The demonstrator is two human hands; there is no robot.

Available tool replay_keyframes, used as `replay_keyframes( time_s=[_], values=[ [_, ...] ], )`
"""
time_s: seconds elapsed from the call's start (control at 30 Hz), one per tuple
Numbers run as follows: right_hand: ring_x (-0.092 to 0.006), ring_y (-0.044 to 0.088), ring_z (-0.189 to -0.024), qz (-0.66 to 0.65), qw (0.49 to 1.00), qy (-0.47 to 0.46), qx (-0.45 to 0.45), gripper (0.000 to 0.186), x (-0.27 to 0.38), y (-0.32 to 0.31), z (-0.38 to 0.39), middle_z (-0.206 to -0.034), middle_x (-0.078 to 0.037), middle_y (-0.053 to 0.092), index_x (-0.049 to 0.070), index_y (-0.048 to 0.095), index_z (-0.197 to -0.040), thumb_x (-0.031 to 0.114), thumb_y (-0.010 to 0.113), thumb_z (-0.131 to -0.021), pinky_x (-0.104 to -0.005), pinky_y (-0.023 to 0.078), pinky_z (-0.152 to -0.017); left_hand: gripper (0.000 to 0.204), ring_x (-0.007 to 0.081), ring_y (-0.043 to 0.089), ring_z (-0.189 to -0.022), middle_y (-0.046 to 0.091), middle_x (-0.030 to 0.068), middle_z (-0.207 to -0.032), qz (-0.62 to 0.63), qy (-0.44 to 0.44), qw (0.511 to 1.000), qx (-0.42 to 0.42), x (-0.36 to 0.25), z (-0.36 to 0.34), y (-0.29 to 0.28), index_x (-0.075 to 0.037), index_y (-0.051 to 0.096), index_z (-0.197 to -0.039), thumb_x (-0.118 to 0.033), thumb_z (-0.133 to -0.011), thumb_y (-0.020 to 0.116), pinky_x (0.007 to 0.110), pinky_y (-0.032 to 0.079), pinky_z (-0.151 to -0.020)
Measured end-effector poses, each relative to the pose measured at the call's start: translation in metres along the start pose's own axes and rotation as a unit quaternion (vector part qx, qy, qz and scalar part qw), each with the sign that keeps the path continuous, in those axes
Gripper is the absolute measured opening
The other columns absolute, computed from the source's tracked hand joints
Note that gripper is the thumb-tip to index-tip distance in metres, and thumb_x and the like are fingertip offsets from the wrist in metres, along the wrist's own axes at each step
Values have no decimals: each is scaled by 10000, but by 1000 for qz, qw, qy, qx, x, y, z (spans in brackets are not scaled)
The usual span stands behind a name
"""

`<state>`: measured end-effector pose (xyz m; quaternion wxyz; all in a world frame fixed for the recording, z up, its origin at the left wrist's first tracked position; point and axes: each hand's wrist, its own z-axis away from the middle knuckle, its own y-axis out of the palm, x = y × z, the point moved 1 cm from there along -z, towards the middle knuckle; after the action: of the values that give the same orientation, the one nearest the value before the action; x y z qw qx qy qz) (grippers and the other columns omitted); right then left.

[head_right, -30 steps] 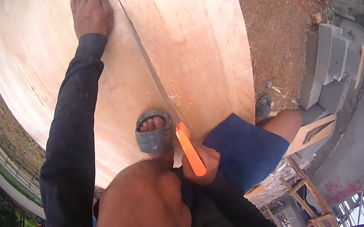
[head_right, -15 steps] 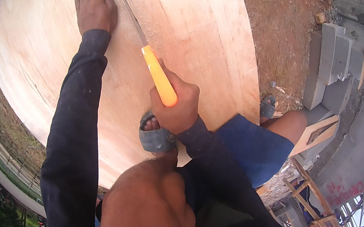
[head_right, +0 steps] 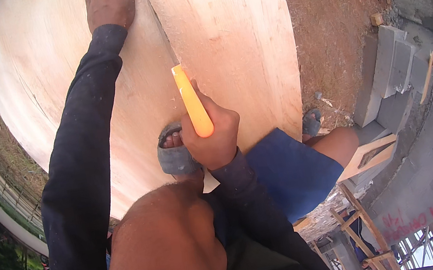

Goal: The person uses a hand saw to cut a large sheet of plywood along a straight line. The person holds the saw with the right hand and stabilizes the sheet with the left hand, moving the saw back and forth to advance the cut. The cut is completed and the separated piece is moved aside.

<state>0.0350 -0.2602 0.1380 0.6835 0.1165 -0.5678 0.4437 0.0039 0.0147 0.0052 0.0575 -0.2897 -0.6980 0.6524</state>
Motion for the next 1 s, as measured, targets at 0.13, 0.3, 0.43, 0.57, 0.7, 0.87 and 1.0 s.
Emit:
replay_keyframes(
  time_s=[0.13,0.3,0.43,0.57,0.7,0.87,1.0],
  values=[
    [-172,582,-515,41,998,-56,5,99,3,-22,43,-636,-119,585,-62,657,-920,-54,628,-826,-307,473,-515,560,312,202,-1529,302,192,-1615,-1,-4,1000,12,8,11,-3,28,331,-1531,-306,-1085,273,442,128,-1261],
    [-329,738,-696,182,979,-79,42,259,-1,-106,174,-825,-234,706,-125,680,-1013,-50,646,-767,-331,580,-642,545,322,219,-1522,307,209,-1608,-3,-17,1000,2,8,14,-7,32,345,-1523,-286,-1082,296,445,140,-1258],
    [-263,714,-635,157,984,-84,19,220,14,-68,98,-756,-185,694,-119,678,-992,-56,577,-807,-303,545,-598,542,328,229,-1518,313,212,-1604,-9,0,1000,-3,1,12,-5,35,354,-1516,-283,-1081,298,452,150,-1255],
    [-83,423,-539,37,998,-44,-5,126,17,26,-64,-546,-64,438,-51,549,-715,-16,602,-824,-306,370,-487,541,327,234,-1516,320,207,-1602,-2,7,1000,-8,-1,4,-4,36,362,-1512,-284,-1081,297,454,153,-1253],
    [-105,515,-534,2,1000,-29,-13,35,-7,7,4,-605,-103,545,-55,620,-833,-26,623,-813,-289,435,-514,544,326,234,-1517,321,198,-1605,2,11,1000,0,11,10,1,35,364,-1512,-289,-1081,292,453,151,-1254],
    [-314,721,-645,185,977,-98,33,243,-17,-107,163,-788,-205,696,-123,680,-995,-79,635,-761,-323,570,-618,550,321,214,-1524,305,199,-1611,7,-19,1000,2,5,15,-5,35,353,-1518,-295,-1086,275,444,143,-1258],
    [-312,714,-631,153,979,-132,18,230,-21,-73,118,-766,-204,686,-118,678,-983,-79,611,-766,-327,560,-596,549,319,215,-1523,306,202,-1610,-5,-15,1000,1,5,11,-7,36,354,-1517,-294,-1085,275,441,141,-1259]
  ],
)
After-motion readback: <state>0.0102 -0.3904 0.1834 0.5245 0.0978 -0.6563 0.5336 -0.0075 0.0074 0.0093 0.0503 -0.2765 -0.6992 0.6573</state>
